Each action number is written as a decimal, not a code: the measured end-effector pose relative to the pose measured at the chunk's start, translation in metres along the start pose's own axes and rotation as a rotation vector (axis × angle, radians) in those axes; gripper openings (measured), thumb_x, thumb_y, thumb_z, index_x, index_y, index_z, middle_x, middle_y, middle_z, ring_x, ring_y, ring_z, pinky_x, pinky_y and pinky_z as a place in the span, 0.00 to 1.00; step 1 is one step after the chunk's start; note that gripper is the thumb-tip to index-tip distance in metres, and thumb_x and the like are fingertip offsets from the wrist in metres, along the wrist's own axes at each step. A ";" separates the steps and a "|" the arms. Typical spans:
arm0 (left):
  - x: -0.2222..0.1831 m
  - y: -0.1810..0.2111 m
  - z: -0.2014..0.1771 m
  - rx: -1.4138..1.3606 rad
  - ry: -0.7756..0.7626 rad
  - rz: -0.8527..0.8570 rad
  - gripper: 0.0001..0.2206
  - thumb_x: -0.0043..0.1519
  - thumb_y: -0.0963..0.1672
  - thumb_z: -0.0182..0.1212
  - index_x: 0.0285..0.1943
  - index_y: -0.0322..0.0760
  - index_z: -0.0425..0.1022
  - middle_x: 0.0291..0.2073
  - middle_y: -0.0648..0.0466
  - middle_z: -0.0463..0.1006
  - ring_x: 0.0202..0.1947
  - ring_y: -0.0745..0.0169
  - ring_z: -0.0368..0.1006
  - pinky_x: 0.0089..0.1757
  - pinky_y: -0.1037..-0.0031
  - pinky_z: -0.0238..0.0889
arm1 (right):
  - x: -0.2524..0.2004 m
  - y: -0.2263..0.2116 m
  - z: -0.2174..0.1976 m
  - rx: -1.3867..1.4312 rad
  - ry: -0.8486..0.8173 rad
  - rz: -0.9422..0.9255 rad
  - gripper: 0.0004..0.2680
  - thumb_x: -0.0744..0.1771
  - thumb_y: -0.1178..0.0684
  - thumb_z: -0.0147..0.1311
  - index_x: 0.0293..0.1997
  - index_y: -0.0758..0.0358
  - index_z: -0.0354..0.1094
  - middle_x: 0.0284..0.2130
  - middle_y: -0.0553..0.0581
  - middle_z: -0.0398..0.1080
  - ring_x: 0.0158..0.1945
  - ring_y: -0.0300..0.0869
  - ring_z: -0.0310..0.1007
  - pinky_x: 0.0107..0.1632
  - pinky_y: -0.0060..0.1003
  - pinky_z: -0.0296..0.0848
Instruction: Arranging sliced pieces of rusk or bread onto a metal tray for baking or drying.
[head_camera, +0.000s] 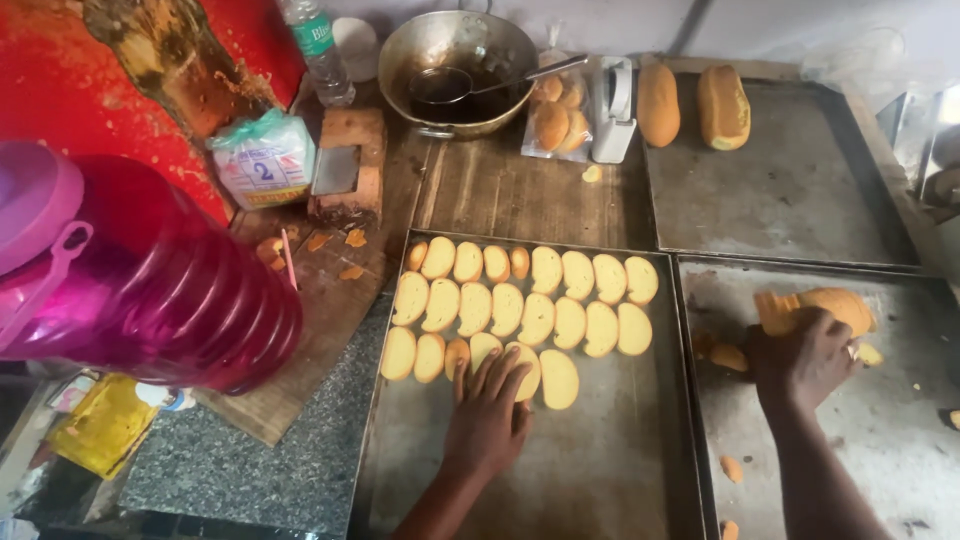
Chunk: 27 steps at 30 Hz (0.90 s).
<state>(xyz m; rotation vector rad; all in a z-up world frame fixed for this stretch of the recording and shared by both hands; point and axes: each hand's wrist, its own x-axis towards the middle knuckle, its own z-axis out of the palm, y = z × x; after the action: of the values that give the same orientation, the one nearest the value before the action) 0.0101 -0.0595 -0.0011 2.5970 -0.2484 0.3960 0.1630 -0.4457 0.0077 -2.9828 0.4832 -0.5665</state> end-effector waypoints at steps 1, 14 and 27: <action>0.002 0.003 -0.004 -0.020 -0.048 -0.029 0.25 0.59 0.47 0.60 0.67 0.40 0.67 0.72 0.50 0.61 0.73 0.48 0.52 0.68 0.41 0.33 | -0.004 -0.004 -0.004 0.053 0.039 0.043 0.21 0.61 0.47 0.66 0.55 0.66 0.67 0.52 0.71 0.64 0.57 0.62 0.63 0.61 0.55 0.59; 0.029 0.017 0.029 -0.016 -0.173 0.104 0.32 0.60 0.49 0.64 0.74 0.39 0.61 0.71 0.50 0.62 0.74 0.48 0.50 0.68 0.36 0.28 | -0.116 -0.092 -0.025 1.002 -0.731 0.409 0.19 0.61 0.49 0.69 0.50 0.74 0.77 0.31 0.61 0.78 0.32 0.39 0.73 0.36 0.34 0.70; 0.037 0.035 -0.003 0.031 -0.369 0.023 0.45 0.49 0.46 0.68 0.78 0.40 0.49 0.74 0.50 0.55 0.76 0.49 0.41 0.67 0.40 0.25 | -0.136 -0.126 -0.042 1.106 -0.776 0.453 0.15 0.62 0.51 0.67 0.46 0.76 0.77 0.31 0.61 0.77 0.31 0.40 0.72 0.35 0.36 0.69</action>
<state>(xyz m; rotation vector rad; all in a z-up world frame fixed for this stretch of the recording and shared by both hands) 0.0352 -0.0917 0.0287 2.6844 -0.3998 -0.0774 0.0642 -0.2831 0.0156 -1.7293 0.4955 0.3071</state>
